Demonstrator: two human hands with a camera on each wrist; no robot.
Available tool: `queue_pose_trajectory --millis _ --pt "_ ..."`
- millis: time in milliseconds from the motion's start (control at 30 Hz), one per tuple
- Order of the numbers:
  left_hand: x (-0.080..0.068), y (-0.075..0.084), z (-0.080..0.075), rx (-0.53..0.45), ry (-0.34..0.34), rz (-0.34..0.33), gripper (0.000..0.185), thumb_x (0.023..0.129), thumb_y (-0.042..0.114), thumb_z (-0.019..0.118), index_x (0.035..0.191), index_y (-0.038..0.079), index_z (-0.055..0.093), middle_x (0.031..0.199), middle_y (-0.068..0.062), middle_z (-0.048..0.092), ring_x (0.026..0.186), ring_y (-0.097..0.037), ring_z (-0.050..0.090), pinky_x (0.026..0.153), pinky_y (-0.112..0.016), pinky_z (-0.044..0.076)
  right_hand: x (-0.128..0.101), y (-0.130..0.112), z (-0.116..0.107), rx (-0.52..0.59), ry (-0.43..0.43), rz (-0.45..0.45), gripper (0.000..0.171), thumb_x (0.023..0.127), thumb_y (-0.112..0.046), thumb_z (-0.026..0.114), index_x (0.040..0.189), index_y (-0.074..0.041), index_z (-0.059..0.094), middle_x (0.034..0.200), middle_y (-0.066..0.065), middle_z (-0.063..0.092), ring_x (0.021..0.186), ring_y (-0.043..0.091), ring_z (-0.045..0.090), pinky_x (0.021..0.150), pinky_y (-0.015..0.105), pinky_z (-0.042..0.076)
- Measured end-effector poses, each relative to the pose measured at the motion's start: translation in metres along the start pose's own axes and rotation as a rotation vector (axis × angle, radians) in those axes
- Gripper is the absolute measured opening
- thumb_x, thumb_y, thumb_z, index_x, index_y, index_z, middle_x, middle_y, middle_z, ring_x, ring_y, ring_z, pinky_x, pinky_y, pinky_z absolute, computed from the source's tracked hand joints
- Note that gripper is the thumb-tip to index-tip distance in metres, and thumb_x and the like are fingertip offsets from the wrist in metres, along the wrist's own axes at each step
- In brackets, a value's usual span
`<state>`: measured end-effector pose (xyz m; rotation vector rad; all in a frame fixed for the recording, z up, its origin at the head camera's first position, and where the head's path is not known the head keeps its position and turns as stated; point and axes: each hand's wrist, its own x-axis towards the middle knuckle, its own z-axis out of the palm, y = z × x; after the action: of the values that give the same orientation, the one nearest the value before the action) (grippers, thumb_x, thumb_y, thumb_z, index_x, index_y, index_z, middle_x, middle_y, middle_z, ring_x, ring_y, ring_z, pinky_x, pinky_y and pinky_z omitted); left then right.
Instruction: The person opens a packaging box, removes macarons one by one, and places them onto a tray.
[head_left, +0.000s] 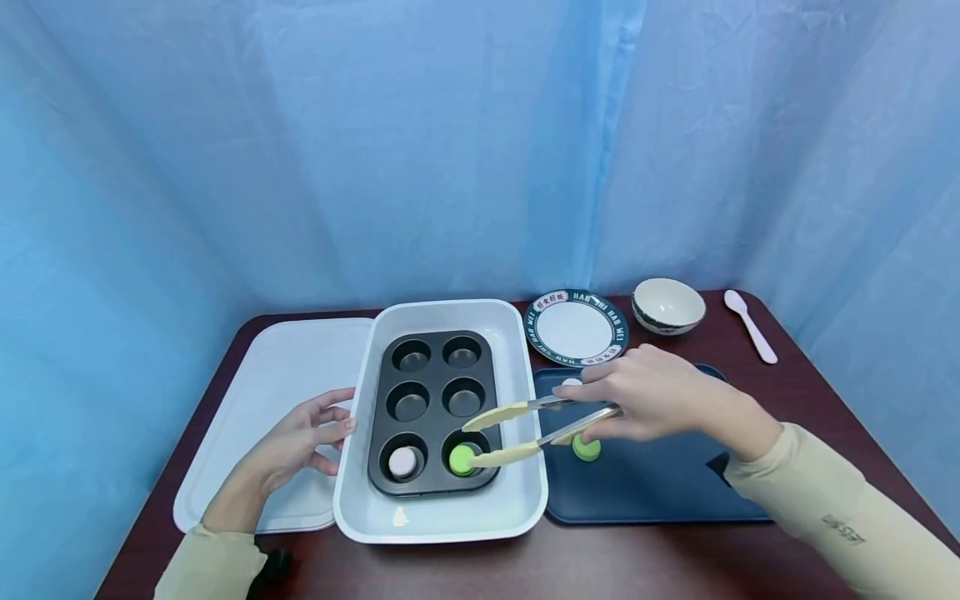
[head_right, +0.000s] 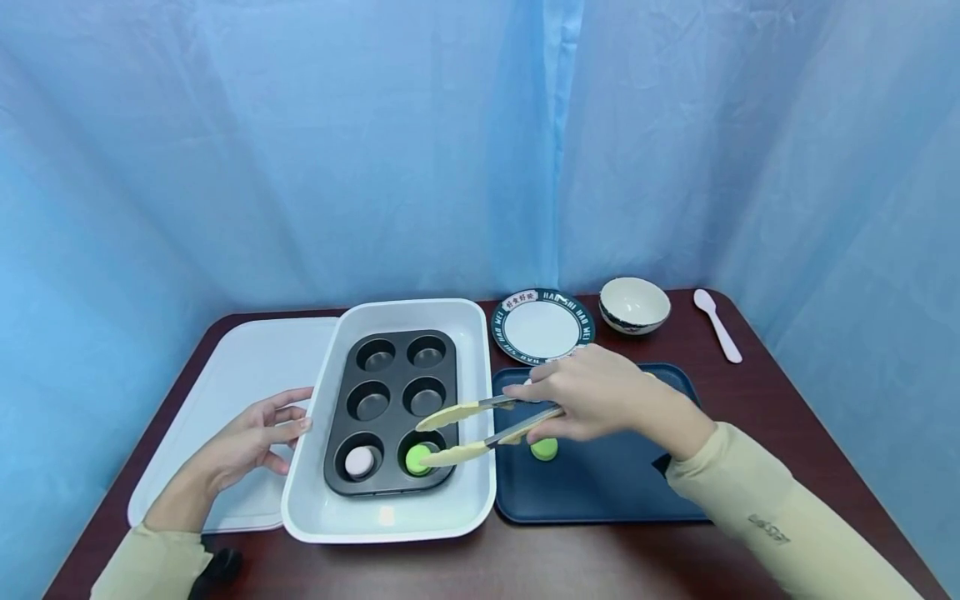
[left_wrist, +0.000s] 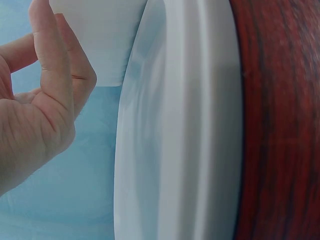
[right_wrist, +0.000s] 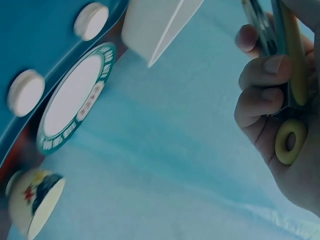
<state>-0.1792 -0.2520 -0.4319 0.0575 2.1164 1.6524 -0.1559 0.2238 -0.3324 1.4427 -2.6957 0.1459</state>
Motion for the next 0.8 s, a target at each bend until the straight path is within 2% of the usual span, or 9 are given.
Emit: queue_pose_trajectory --millis 133,267,533,800 --pt "0.0 -0.001 0.0 0.004 0.003 -0.001 0.071 0.096 0.024 0.072 0.155 0.009 0.036 0.119 -0.02 0.057 0.084 -0.026 0.064 0.063 -0.045 0.063 0.013 -0.005 0.002 -0.001 -0.052 -0.016 0.051 0.089 -0.052 0.074 0.13 -0.021 0.071 0.093 -0.006 0.07 0.052 -0.007 0.041 0.045 0.013 0.036" --pt "0.0 -0.001 -0.001 0.005 0.001 0.003 0.071 0.096 0.024 0.071 0.156 0.009 0.035 0.119 -0.021 0.057 0.084 -0.026 0.064 0.063 -0.045 0.063 0.023 -0.009 0.002 -0.024 -0.106 -0.033 0.051 0.089 -0.053 0.073 0.13 -0.022 0.071 0.093 -0.005 0.07 0.051 -0.008 0.045 0.044 0.013 0.036" --pt "0.0 0.0 -0.001 0.003 -0.008 0.008 0.071 0.096 0.024 0.071 0.156 0.009 0.035 0.12 -0.021 0.057 0.084 -0.026 0.064 0.063 -0.045 0.063 0.033 -0.015 0.001 -0.085 -0.148 -0.027 0.051 0.088 -0.056 0.074 0.128 -0.024 0.072 0.087 -0.008 0.067 0.048 -0.007 0.042 0.04 0.014 0.032" --pt "0.0 0.0 -0.001 0.0 -0.012 0.008 0.071 0.096 0.023 0.071 0.155 0.008 0.035 0.119 -0.021 0.058 0.083 -0.026 0.064 0.062 -0.045 0.063 0.039 -0.019 0.0 -0.09 -0.186 0.019 0.054 0.086 -0.058 0.074 0.13 -0.025 0.071 0.092 -0.005 0.07 0.044 -0.003 0.038 0.039 0.017 0.032"
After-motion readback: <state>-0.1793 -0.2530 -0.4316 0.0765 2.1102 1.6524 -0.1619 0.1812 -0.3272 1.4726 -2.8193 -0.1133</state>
